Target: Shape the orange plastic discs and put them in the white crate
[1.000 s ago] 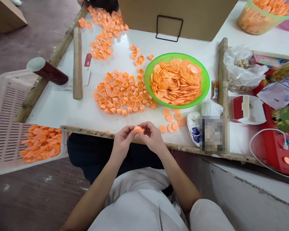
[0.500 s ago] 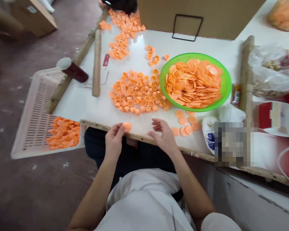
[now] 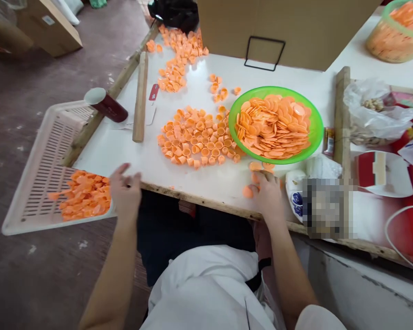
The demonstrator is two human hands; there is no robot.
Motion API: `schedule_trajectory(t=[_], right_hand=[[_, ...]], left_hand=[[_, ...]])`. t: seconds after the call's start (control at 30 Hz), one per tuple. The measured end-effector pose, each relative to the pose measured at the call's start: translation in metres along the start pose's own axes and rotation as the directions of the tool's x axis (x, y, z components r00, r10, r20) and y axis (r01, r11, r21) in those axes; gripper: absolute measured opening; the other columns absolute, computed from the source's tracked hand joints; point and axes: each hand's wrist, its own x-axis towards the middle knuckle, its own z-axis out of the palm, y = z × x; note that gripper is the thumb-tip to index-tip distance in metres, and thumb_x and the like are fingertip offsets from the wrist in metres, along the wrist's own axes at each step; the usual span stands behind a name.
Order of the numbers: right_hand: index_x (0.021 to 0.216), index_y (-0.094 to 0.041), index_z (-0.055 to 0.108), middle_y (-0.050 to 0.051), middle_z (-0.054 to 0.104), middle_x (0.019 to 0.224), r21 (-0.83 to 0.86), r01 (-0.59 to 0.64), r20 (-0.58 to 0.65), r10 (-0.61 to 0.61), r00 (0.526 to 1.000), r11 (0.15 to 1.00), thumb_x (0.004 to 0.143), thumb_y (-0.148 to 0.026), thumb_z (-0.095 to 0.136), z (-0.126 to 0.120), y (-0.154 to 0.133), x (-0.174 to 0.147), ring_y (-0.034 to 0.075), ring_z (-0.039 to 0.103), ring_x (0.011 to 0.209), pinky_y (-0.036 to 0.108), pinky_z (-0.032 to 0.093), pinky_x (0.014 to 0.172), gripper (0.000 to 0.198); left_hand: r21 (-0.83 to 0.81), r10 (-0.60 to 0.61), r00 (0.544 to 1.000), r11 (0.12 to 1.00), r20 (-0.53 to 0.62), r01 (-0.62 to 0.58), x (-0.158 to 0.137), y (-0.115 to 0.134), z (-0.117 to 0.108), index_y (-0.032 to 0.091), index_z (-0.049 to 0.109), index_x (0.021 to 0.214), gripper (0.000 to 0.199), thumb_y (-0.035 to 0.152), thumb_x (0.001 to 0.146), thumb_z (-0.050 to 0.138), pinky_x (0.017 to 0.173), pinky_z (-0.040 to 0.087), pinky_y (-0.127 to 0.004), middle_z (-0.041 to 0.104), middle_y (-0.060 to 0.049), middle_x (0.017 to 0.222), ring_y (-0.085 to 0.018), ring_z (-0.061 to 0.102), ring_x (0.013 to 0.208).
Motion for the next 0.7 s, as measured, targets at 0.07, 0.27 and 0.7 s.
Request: schedule_trajectory(t=[0.07, 0.27, 0.7], right_hand=[[0.118, -0.023, 0.063, 0.013, 0.060, 0.121, 0.070, 0.032, 0.034, -0.034, 0.999, 0.997, 0.079, -0.020, 0.061, 0.010, -0.016, 0.000, 0.032, 0.053, 0.111, 0.054, 0.041, 0.097, 0.039], [0.113, -0.024, 0.064, 0.009, 0.062, 0.114, 0.279, 0.092, 0.066, -0.114, 0.991, 0.956, 0.086, -0.018, 0.052, 0.009, -0.056, 0.004, 0.026, 0.056, 0.107, 0.044, 0.049, 0.090, 0.031], [0.089, -0.019, 0.068, 0.013, 0.061, 0.112, 0.093, 0.124, 0.103, -0.133, 0.986, 0.988, 0.076, -0.018, 0.070, 0.020, -0.070, 0.015, 0.031, 0.050, 0.105, 0.048, 0.047, 0.091, 0.013]], left_hand=[[-0.004, 0.083, 0.993, 0.997, 0.088, -0.083, -0.004, 0.023, 0.040, 0.020, 0.063, 0.107, 0.025, 0.027, 0.084, 0.057, 0.088, 0.049, -0.038, 0.060, -0.010, 0.111, -0.024, 0.056, 0.108], [0.113, 0.173, 0.944, 0.971, 0.282, -0.212, 0.002, 0.027, 0.101, 0.017, 0.066, 0.108, 0.027, 0.019, 0.083, 0.058, 0.091, 0.047, -0.044, 0.060, -0.012, 0.102, -0.027, 0.054, 0.100], [0.189, 0.053, 0.943, 0.974, 0.329, -0.120, -0.008, 0.021, 0.098, 0.019, 0.064, 0.108, 0.027, 0.020, 0.081, 0.063, 0.081, 0.051, -0.038, 0.056, -0.009, 0.099, -0.024, 0.060, 0.090]])
